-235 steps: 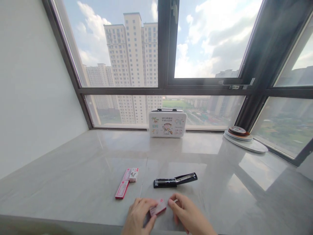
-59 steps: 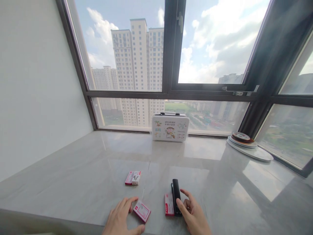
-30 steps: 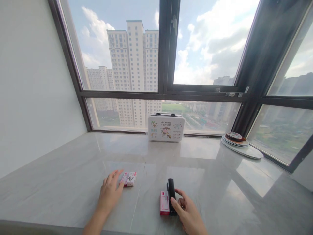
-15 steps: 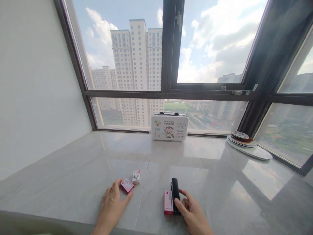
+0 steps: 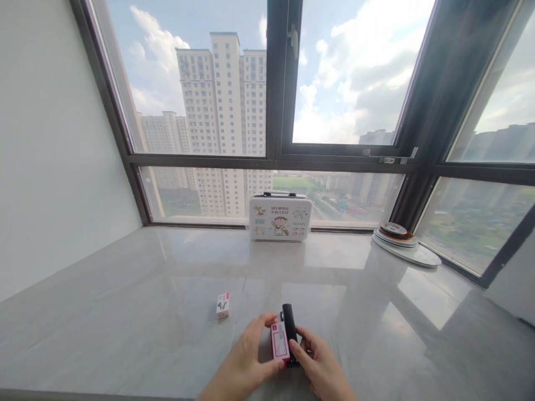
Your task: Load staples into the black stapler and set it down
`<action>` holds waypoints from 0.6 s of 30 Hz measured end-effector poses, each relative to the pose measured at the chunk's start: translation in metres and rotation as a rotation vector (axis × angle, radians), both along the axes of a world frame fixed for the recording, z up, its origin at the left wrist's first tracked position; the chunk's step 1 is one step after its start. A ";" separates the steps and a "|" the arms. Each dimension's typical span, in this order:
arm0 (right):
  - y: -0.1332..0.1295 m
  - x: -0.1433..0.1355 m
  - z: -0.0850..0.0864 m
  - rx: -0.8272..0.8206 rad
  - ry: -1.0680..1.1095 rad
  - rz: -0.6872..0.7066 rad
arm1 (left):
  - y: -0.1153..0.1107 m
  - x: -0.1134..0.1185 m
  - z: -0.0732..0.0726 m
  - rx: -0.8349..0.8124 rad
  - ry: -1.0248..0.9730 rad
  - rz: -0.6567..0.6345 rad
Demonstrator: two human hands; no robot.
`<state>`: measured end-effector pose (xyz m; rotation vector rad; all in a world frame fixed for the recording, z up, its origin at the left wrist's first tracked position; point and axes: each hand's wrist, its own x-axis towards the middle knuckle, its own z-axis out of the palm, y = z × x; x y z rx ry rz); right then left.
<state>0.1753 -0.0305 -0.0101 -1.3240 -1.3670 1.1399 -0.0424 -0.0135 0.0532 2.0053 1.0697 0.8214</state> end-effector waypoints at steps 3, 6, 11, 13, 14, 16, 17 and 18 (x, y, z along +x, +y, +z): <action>0.001 0.000 0.002 0.006 0.005 0.007 | 0.008 0.007 -0.002 -0.065 -0.013 -0.052; 0.002 0.000 0.000 0.007 0.002 0.013 | 0.015 0.006 -0.002 -0.126 -0.055 -0.096; 0.000 0.001 -0.001 0.041 -0.010 -0.028 | 0.017 0.008 -0.008 -0.134 -0.069 -0.125; -0.001 0.001 -0.002 0.055 -0.017 -0.044 | 0.017 0.010 -0.013 -0.119 -0.068 -0.097; -0.001 0.001 -0.002 0.058 -0.019 -0.053 | 0.016 0.012 -0.016 -0.112 -0.073 -0.081; -0.001 0.001 -0.004 0.052 -0.021 -0.058 | 0.015 0.014 -0.022 -0.097 -0.090 -0.059; 0.000 0.001 -0.004 0.048 -0.019 -0.055 | 0.014 0.015 -0.024 -0.089 -0.100 -0.053; 0.000 0.001 -0.005 0.045 -0.017 -0.048 | 0.014 0.016 -0.026 -0.083 -0.109 -0.050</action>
